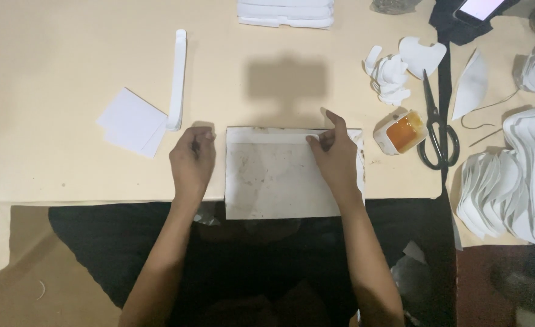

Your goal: Assembling leather components by gluing and aligning thin strips onto a base material.

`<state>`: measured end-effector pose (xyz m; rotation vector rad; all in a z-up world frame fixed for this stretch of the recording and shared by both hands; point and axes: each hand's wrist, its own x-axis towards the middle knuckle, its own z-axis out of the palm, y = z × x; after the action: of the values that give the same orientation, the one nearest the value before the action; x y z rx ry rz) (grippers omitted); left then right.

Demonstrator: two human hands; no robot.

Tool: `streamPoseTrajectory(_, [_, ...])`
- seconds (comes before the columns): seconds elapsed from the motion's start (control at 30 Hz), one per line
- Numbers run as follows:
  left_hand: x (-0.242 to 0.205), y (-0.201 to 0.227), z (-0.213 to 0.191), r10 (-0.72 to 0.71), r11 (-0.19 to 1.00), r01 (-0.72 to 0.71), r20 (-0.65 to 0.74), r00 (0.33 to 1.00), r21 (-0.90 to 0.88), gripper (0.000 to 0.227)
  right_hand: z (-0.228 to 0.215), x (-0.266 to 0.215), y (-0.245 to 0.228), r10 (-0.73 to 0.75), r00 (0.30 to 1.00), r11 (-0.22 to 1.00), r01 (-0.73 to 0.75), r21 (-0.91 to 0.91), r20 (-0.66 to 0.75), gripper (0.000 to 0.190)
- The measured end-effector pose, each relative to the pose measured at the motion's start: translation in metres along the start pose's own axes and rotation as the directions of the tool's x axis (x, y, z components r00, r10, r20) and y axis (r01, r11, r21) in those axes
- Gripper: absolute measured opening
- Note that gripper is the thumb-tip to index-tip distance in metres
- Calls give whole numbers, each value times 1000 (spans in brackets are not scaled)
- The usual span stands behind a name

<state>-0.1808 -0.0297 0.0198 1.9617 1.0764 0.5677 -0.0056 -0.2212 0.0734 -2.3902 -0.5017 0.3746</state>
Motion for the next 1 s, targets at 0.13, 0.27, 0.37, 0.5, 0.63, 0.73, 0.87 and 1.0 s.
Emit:
streamPoseTrajectory(0.13, [2, -11, -14, -50, 998, 54, -91, 995, 39, 15, 0, -2, -2, -38, 999, 999, 38, -30, -25, 62])
streamPoseTrajectory(0.27, [17, -27, -37, 181, 977, -129, -342, 922, 170, 22, -2, -12, 4, -175, 967, 985, 174, -18, -184, 60])
streamPoseTrajectory(0.37, [36, -39, -63, 244, 955, -148, -396, 885, 258, 13, -4, -20, 20, -228, 907, 964, 260, 46, -353, 51])
streamPoseTrajectory(0.5, [67, -59, -86, 229, 892, -82, -288, 930, 444, 48, -11, -42, 43, -229, 854, 943, 314, 113, -467, 40])
streamPoseTrajectory(0.63, [69, -15, -116, 25, 922, -41, 47, 999, 385, 104, -15, -74, 48, -192, 894, 959, 258, 115, -405, 32])
streamPoseTrajectory(0.73, [70, -6, -119, -68, 895, -15, 169, 983, 446, 128, -21, -90, 45, -13, 955, 991, 52, 124, -297, 35])
streamPoseTrajectory(0.87, [70, -29, -120, 11, 822, -72, 112, 994, 564, 118, -26, -101, 54, 39, 960, 990, 1, 141, -276, 38])
streamPoseTrajectory(1.0, [78, -50, -128, 37, 812, -64, 57, 998, 580, 118, -28, -105, 67, 21, 949, 981, 41, 189, -315, 36])
